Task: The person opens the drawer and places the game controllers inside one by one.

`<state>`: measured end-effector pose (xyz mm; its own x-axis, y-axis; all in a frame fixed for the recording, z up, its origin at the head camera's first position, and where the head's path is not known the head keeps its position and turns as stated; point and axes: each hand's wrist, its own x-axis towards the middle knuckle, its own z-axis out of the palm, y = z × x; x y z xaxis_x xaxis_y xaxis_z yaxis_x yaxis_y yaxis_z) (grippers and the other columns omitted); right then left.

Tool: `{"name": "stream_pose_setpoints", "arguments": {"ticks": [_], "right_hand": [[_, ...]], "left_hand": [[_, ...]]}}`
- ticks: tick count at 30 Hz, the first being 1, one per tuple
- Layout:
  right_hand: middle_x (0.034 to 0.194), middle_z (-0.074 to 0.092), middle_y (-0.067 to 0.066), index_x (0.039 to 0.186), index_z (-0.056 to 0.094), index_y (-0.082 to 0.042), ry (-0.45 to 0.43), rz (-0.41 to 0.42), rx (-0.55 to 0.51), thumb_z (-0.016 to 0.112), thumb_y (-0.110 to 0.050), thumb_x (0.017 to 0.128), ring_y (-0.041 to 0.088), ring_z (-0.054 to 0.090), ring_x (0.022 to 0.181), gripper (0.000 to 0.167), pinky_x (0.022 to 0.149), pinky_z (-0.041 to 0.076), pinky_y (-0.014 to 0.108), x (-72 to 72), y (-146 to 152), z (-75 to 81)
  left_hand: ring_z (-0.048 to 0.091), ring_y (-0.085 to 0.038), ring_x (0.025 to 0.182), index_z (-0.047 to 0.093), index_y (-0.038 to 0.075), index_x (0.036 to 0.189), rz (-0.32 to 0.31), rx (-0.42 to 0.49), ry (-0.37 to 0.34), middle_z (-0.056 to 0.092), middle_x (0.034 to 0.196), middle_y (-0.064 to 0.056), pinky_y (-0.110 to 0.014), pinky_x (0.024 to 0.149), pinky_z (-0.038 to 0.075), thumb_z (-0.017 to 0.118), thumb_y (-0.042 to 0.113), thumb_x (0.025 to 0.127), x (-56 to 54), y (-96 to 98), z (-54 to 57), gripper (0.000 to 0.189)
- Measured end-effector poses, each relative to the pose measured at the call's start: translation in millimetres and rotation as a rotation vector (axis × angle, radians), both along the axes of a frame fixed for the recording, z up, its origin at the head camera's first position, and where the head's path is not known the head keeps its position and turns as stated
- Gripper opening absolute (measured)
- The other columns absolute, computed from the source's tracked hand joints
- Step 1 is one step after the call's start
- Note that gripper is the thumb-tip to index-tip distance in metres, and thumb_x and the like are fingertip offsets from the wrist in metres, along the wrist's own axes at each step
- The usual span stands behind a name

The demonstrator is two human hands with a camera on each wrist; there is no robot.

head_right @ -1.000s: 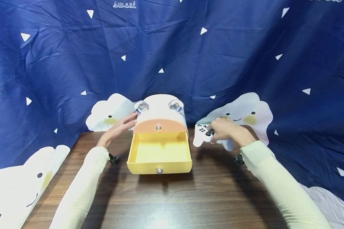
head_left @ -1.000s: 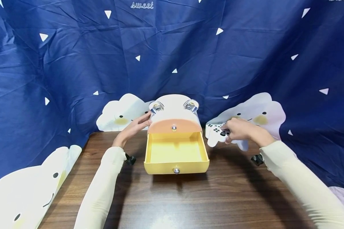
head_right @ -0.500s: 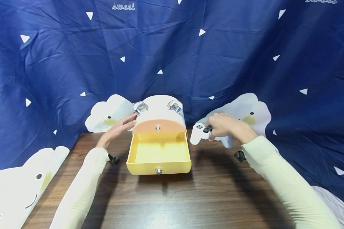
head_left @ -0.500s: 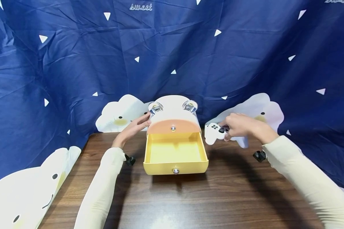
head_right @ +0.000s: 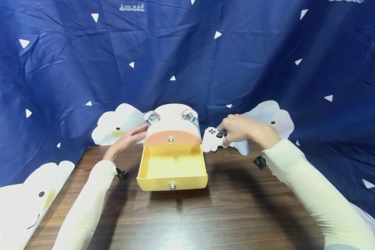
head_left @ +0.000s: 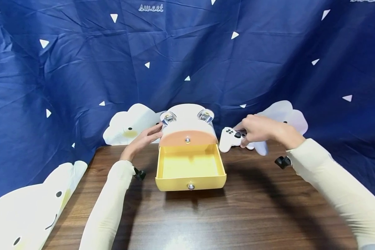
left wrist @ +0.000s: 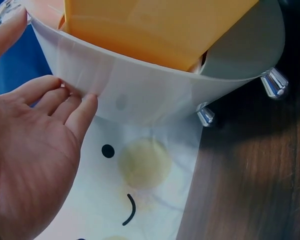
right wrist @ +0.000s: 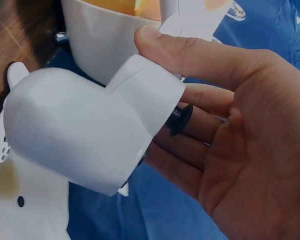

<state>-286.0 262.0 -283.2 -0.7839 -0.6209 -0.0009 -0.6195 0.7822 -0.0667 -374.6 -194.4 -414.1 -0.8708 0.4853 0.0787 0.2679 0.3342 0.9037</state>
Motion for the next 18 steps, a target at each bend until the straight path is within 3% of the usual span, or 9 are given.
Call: {"name": "stream_pose_setpoints", "arguments": {"ticks": [3, 5, 7, 9, 11, 18], "right_hand": [[0.091, 0.079, 0.001, 0.111, 0.083, -0.018, 0.003, -0.023, 0.022, 0.094, -0.029, 0.070, 0.015, 0.065, 0.078, 0.044, 0.074, 0.057, 0.046, 1.4, -8, 8.3], [0.090, 0.079, 0.000, 0.116, 0.083, -0.019, -0.002, -0.037, 0.044, 0.093, -0.031, 0.070, 0.015, 0.065, 0.079, 0.048, 0.075, 0.057, 0.046, 1.3, -14, 13.4], [0.077, 0.071, -0.005, 0.106, 0.083, -0.022, -0.010, -0.037, 0.063, 0.092, -0.031, 0.071, 0.013, 0.058, 0.071, 0.038, 0.067, 0.051, 0.042, 0.8, -19, 17.5], [0.065, 0.052, -0.010, 0.094, 0.078, -0.027, -0.021, -0.020, 0.072, 0.092, -0.031, 0.070, 0.012, 0.047, 0.065, 0.027, 0.062, 0.041, 0.035, 0.3, -25, 20.5], [0.062, 0.038, -0.012, 0.083, 0.072, -0.028, -0.026, 0.006, 0.070, 0.091, -0.031, 0.070, 0.010, 0.040, 0.061, 0.023, 0.060, 0.033, 0.032, 0.0, -31, 23.4], [0.063, 0.034, -0.012, 0.074, 0.064, -0.025, -0.028, 0.075, 0.066, 0.092, -0.030, 0.072, 0.009, 0.036, 0.060, 0.028, 0.057, 0.030, 0.029, -1.6, -50, 33.7]], "left_hand": [[0.024, -0.027, 0.165, 0.032, 0.013, 0.169, -0.018, 0.014, -0.005, 0.031, 0.176, -0.007, -0.052, 0.134, 0.023, 0.059, 0.039, 0.108, -0.2, -0.6, 1.2, 0.072], [0.024, -0.027, 0.165, 0.032, 0.012, 0.169, -0.021, 0.018, -0.003, 0.031, 0.176, -0.008, -0.052, 0.134, 0.023, 0.059, 0.039, 0.108, -0.2, -1.2, 2.4, 0.072], [0.024, -0.027, 0.165, 0.032, 0.011, 0.169, -0.025, 0.017, -0.001, 0.031, 0.176, -0.008, -0.052, 0.134, 0.023, 0.059, 0.038, 0.108, -0.2, -1.4, 2.8, 0.072], [0.025, -0.026, 0.165, 0.032, 0.012, 0.169, -0.021, 0.011, 0.000, 0.031, 0.176, -0.006, -0.051, 0.134, 0.024, 0.060, 0.039, 0.108, -0.2, -1.5, 2.5, 0.072], [0.024, -0.026, 0.165, 0.031, 0.012, 0.169, -0.025, 0.006, 0.005, 0.031, 0.176, -0.006, -0.052, 0.134, 0.024, 0.060, 0.039, 0.108, -0.4, -1.4, 2.2, 0.072], [0.024, -0.026, 0.165, 0.033, 0.012, 0.168, -0.017, -0.010, 0.028, 0.033, 0.175, -0.007, -0.052, 0.134, 0.023, 0.060, 0.039, 0.108, 0.7, -0.1, 2.5, 0.072]]}}
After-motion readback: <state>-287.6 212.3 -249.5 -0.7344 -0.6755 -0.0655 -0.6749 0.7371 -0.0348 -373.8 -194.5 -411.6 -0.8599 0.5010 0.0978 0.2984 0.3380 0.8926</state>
